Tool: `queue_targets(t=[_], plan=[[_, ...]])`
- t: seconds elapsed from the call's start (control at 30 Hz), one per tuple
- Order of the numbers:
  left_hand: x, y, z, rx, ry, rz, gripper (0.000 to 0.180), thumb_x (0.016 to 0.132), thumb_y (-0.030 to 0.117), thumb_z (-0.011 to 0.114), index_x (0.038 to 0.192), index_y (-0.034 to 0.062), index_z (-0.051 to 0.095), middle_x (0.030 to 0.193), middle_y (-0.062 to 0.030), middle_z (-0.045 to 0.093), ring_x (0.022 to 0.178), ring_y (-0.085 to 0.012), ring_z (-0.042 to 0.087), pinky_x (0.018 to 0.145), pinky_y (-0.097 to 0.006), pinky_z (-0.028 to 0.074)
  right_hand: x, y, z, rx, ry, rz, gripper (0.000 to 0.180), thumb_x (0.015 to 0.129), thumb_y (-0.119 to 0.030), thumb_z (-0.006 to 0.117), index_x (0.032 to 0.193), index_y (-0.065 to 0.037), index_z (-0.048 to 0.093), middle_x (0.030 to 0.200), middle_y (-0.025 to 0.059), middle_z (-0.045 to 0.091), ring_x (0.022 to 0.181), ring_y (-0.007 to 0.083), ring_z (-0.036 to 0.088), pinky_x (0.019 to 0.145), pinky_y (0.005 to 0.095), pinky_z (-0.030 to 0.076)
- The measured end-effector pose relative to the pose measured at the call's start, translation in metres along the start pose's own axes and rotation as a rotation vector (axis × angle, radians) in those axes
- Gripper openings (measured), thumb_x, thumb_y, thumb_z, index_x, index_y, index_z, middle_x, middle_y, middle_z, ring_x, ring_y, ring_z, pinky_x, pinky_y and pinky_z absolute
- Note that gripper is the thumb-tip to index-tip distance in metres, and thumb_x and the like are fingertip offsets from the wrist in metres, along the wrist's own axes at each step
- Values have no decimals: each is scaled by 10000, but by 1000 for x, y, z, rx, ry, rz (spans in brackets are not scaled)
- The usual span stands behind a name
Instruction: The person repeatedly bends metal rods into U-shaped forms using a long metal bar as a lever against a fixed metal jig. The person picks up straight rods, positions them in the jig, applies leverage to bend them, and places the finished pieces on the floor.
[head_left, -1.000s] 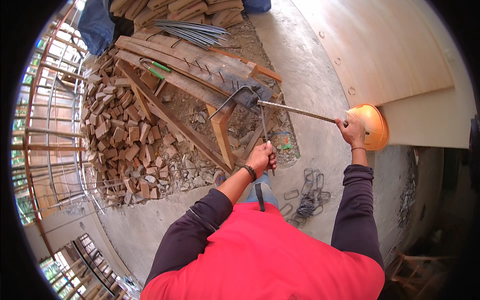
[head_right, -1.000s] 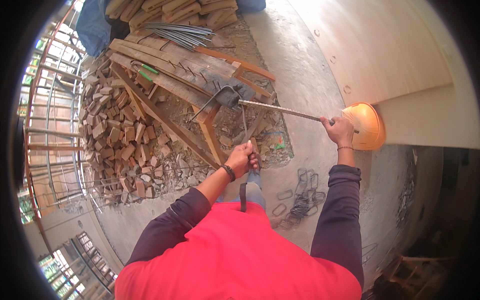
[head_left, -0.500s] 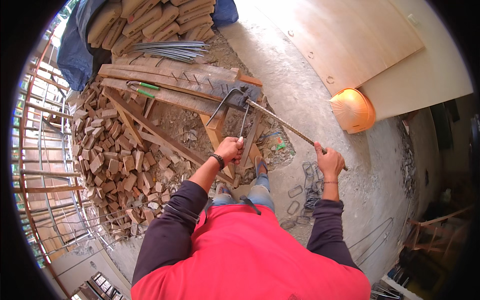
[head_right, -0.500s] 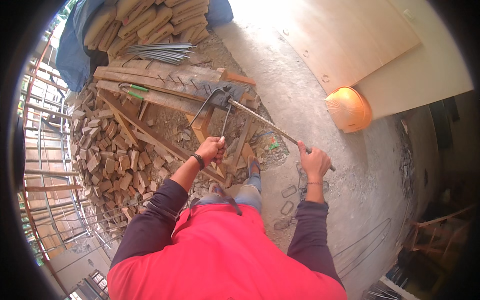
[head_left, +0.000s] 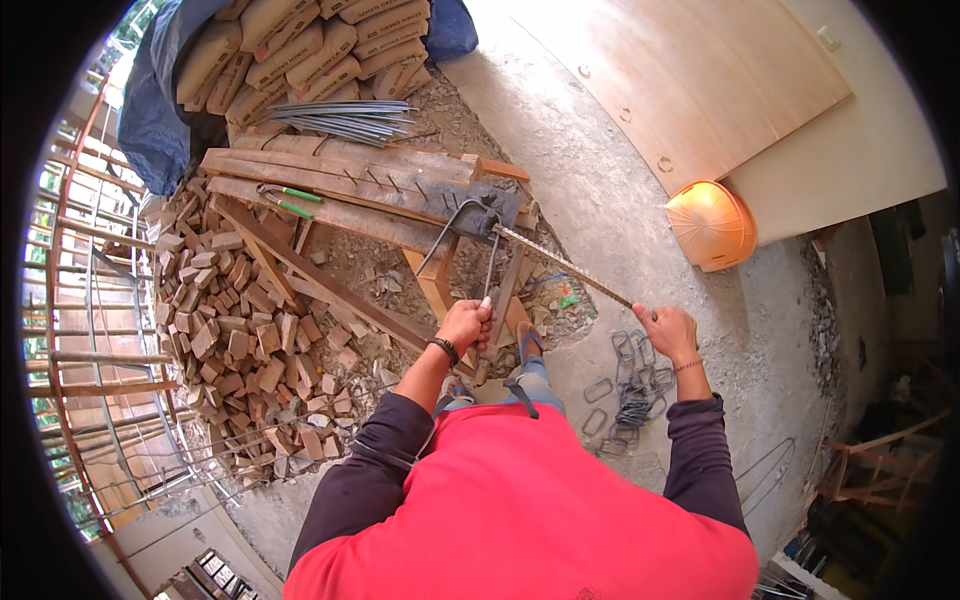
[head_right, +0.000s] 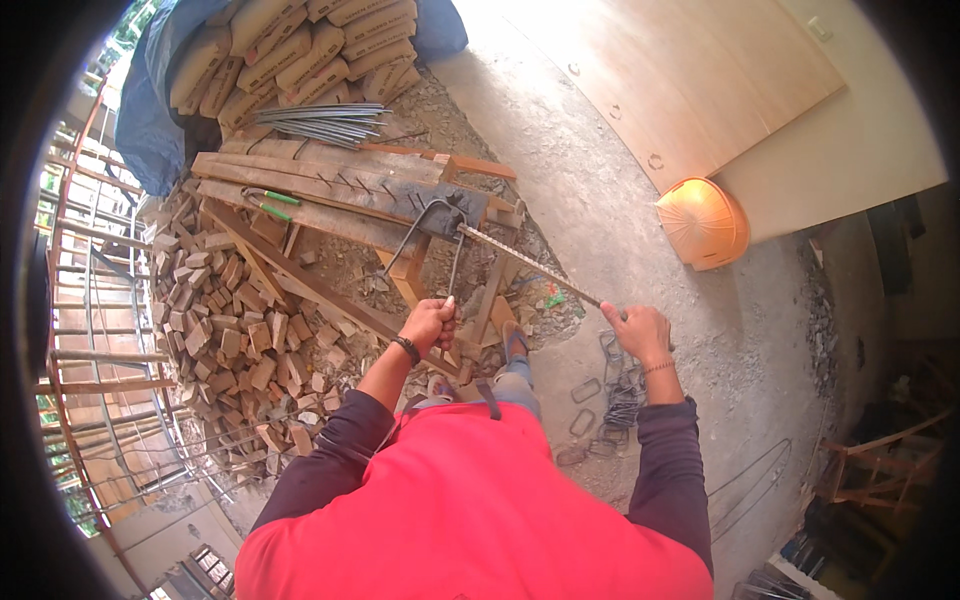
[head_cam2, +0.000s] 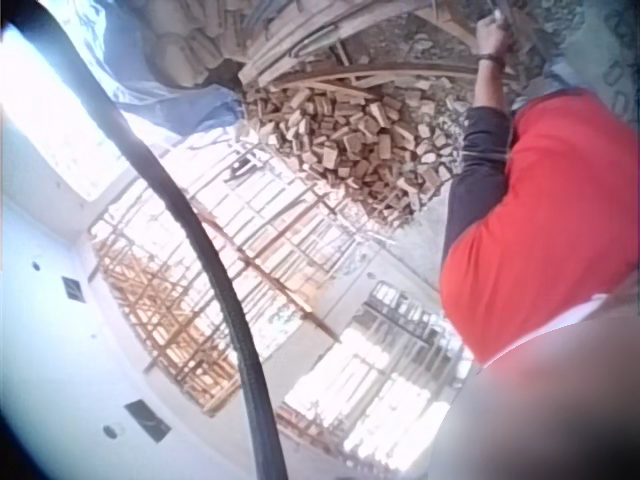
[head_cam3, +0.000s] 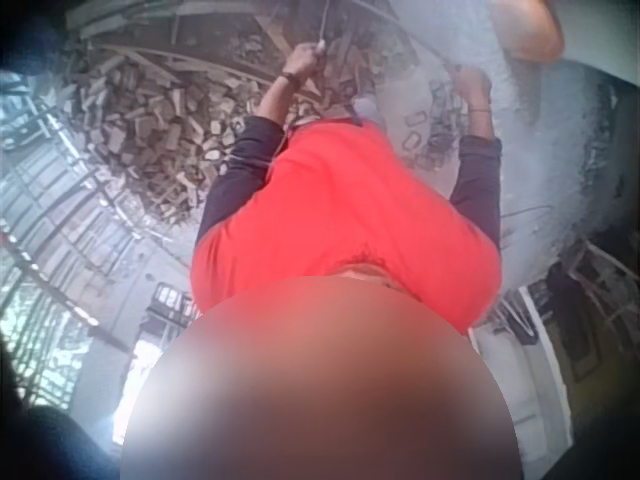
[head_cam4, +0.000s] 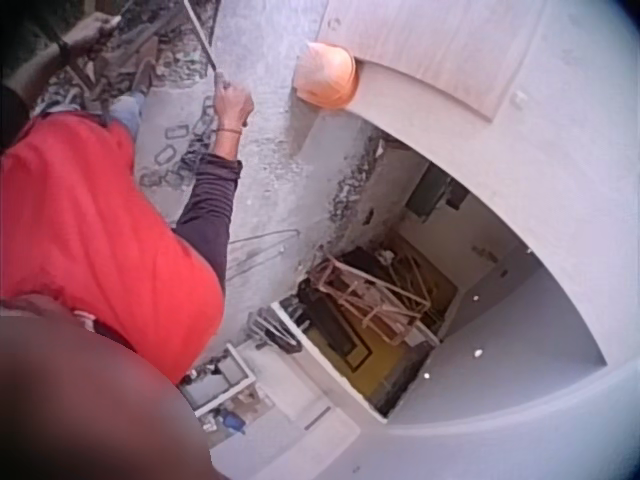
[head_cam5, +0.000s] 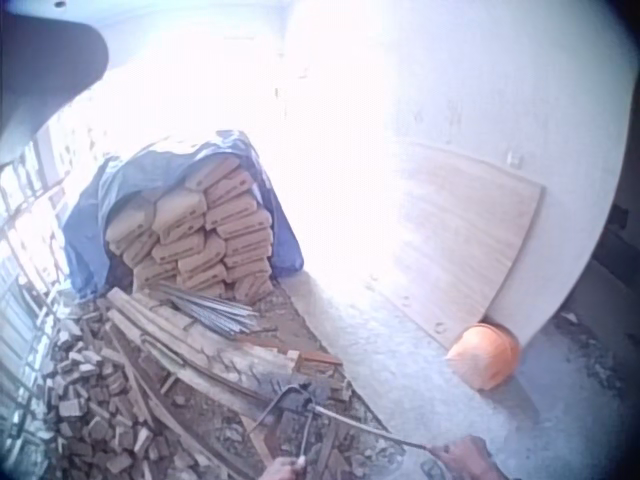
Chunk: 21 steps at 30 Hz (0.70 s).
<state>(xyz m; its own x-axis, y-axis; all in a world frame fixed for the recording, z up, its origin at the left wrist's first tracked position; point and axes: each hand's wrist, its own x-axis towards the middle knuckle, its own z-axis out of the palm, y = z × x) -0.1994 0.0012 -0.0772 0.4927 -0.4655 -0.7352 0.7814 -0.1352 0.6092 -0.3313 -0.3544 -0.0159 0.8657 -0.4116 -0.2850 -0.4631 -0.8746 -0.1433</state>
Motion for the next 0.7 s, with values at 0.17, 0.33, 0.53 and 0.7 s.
queue_targets(t=[0.17, 0.33, 0.53, 0.7], plan=[[0, 2, -3, 9, -33, -23, 300, 1015, 284, 448, 810, 71, 498, 588, 26, 391, 466, -102, 385, 423, -286, 388, -15, -6, 1, 72, -23, 0, 746, 867, -691, 449, 643, -4, 635, 667, 241, 609, 692, 413, 621, 626, 477, 478], [0, 7, -15, 92, -33, -4, 285, 1011, 278, 460, 817, 74, 499, 589, 33, 376, 465, -93, 362, 412, -279, 361, -38, -29, 15, 35, 8, 150, 708, 867, -678, 456, 686, -24, 660, 717, 241, 633, 740, 421, 634, 650, 492, 484], [-2, 25, -50, 301, -15, 20, 297, 1012, 299, 467, 855, 55, 531, 593, 40, 374, 456, -84, 346, 405, -264, 309, -102, -86, 37, 96, 106, 337, 714, 892, -665, 417, 747, -9, 660, 772, 249, 643, 798, 439, 632, 684, 518, 482], [1, 43, -74, 425, 26, 81, 343, 988, 290, 518, 812, 1, 571, 577, 14, 434, 420, -95, 398, 370, -279, 337, -141, -133, 53, 119, 73, 448, 692, 912, -646, 389, 799, -15, 648, 790, 261, 645, 814, 462, 625, 692, 539, 477]])
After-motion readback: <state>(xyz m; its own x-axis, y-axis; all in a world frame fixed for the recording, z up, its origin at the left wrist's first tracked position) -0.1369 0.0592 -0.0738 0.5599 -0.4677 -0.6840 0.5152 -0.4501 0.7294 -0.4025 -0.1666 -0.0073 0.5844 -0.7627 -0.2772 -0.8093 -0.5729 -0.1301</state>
